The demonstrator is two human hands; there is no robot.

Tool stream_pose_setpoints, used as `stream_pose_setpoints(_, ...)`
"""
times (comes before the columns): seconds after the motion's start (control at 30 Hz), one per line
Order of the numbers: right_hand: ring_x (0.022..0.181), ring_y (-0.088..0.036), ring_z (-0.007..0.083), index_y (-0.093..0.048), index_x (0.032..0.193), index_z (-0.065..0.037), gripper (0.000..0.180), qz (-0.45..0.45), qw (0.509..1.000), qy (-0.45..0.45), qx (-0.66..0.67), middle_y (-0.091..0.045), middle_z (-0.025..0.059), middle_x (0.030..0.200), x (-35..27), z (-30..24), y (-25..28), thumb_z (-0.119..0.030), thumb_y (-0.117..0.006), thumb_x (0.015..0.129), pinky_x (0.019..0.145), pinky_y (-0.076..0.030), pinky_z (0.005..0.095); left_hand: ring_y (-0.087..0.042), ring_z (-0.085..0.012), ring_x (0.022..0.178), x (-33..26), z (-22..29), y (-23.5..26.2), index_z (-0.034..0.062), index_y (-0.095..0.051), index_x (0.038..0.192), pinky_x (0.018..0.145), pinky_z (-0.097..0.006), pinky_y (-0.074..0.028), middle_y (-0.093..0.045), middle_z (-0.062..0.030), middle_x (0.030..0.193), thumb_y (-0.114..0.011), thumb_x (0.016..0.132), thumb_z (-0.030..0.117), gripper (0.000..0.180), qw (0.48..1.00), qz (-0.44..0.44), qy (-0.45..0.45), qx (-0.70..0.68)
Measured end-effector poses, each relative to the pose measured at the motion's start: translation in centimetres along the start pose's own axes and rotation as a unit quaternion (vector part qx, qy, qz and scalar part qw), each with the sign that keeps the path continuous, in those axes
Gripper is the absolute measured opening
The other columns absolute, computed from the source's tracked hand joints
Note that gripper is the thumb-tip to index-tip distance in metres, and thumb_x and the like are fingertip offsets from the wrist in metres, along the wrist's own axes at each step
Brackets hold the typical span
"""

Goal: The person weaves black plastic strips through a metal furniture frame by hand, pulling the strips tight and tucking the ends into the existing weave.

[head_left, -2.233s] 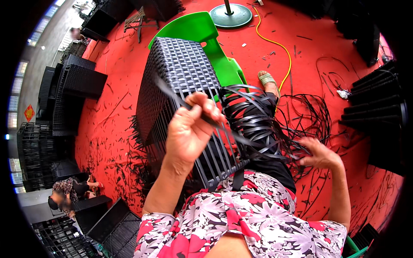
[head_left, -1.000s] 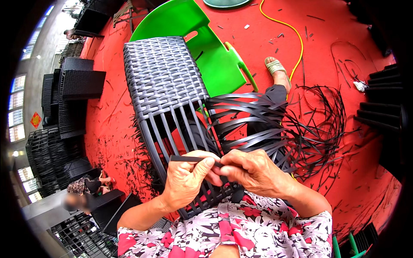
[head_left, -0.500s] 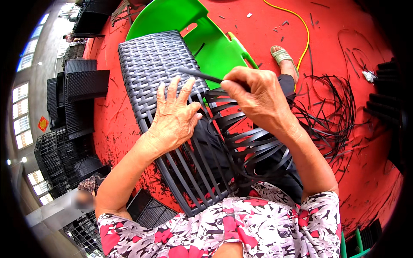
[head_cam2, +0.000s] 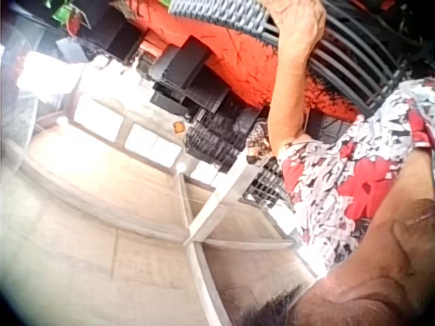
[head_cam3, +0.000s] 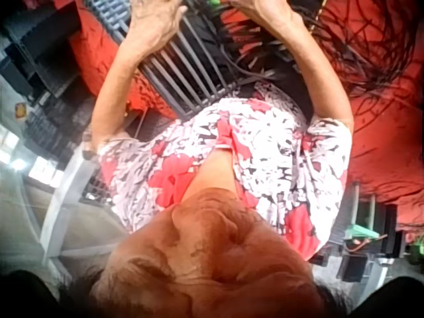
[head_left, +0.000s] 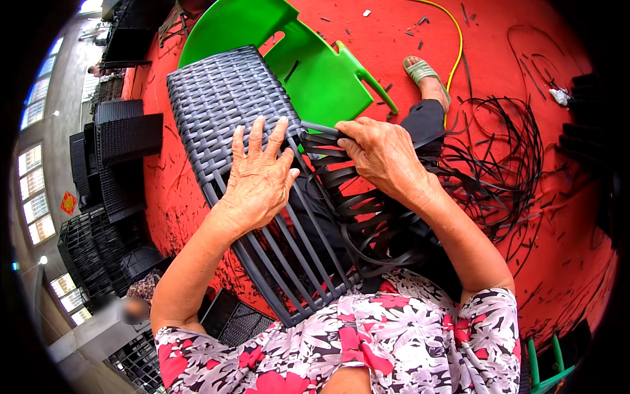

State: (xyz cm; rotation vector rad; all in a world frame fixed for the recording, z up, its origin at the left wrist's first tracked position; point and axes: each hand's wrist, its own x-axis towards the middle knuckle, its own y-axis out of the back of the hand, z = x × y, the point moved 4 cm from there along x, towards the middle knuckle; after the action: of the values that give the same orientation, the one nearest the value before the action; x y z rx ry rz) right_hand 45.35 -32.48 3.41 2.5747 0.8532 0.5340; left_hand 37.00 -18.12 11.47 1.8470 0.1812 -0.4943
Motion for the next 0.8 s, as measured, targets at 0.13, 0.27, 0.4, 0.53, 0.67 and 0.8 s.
stream_pose_setpoints(0.13,0.069,-0.06,0.038,-0.062,0.087,-0.005,0.018,-0.009,1.0,-0.016,-0.008,-0.059,0.0187,0.073,-0.4,0.5,0.1,-0.022,-0.06,0.081,0.061,-0.047,0.046,-0.018,-0.0376,0.131,-0.1,0.0,-0.2,0.0042,-0.054,0.108,0.106,-0.053,-0.012,-0.026,-0.0158,0.142,-0.05,0.089,0.024,0.028,1.0,0.001,0.0,-0.001)
stream_pose_setpoints(0.27,0.072,-0.06,0.0374,-0.064,0.086,-0.006,0.02,-0.013,0.999,-0.031,0.008,-0.061,0.0185,0.073,-0.3,2.5,-0.3,-0.025,-0.06,0.081,0.063,-0.046,0.0466,-0.018,-0.0375,0.131,0.0,0.1,-0.1,0.0042,-0.054,0.108,0.107,-0.053,-0.012,-0.026,-0.0156,0.142,-0.051,0.088,0.024,0.028,1.0,0.0,-0.001,0.001)
stream_pose_setpoints(0.4,0.075,-0.06,0.0379,-0.066,0.089,-0.006,0.022,-0.069,0.993,-0.089,0.027,-0.062,0.02,0.075,-0.2,4.0,-1.1,-0.026,-0.061,0.081,0.066,-0.046,0.047,-0.019,-0.0375,0.131,0.0,0.1,-0.2,0.0039,-0.054,0.107,0.106,-0.053,-0.012,-0.027,-0.0154,0.142,-0.051,0.088,0.025,0.029,1.0,0.001,-0.001,0.004)
stream_pose_setpoints(0.53,0.077,-0.06,0.0382,-0.067,0.093,-0.007,0.025,-0.071,0.991,-0.109,0.04,-0.063,0.02,0.078,-0.3,4.5,-1.5,-0.028,-0.061,0.081,0.068,-0.047,0.0462,-0.02,-0.0368,0.131,0.1,0.0,-0.4,0.0035,-0.055,0.107,0.106,-0.053,-0.012,-0.028,-0.0149,0.141,-0.052,0.087,0.026,0.03,1.0,0.003,0.004,0.004)
stream_pose_setpoints(0.67,0.078,-0.061,0.0374,-0.067,0.094,-0.006,0.027,-0.062,0.993,-0.094,0.044,-0.063,0.0199,0.08,-0.3,4.6,-1.6,-0.028,-0.061,0.081,0.068,-0.047,0.0455,-0.022,-0.0356,0.13,0.1,-0.1,-0.6,0.0032,-0.055,0.107,0.106,-0.053,-0.013,-0.031,-0.0143,0.14,-0.053,0.086,0.026,0.031,1.0,0.01,0.005,0.003)
stream_pose_setpoints(0.8,0.078,-0.062,0.0352,-0.066,0.092,-0.004,0.025,-0.024,0.994,-0.084,0.06,-0.063,0.0193,0.081,-0.3,4.1,-0.8,-0.026,-0.063,0.08,0.068,-0.048,0.0425,-0.025,-0.0351,0.13,0.3,0.0,-0.3,0.0031,-0.056,0.106,0.106,-0.053,-0.014,-0.034,-0.014,0.138,-0.055,0.086,0.025,0.03,1.0,0.009,0.008,0.0)
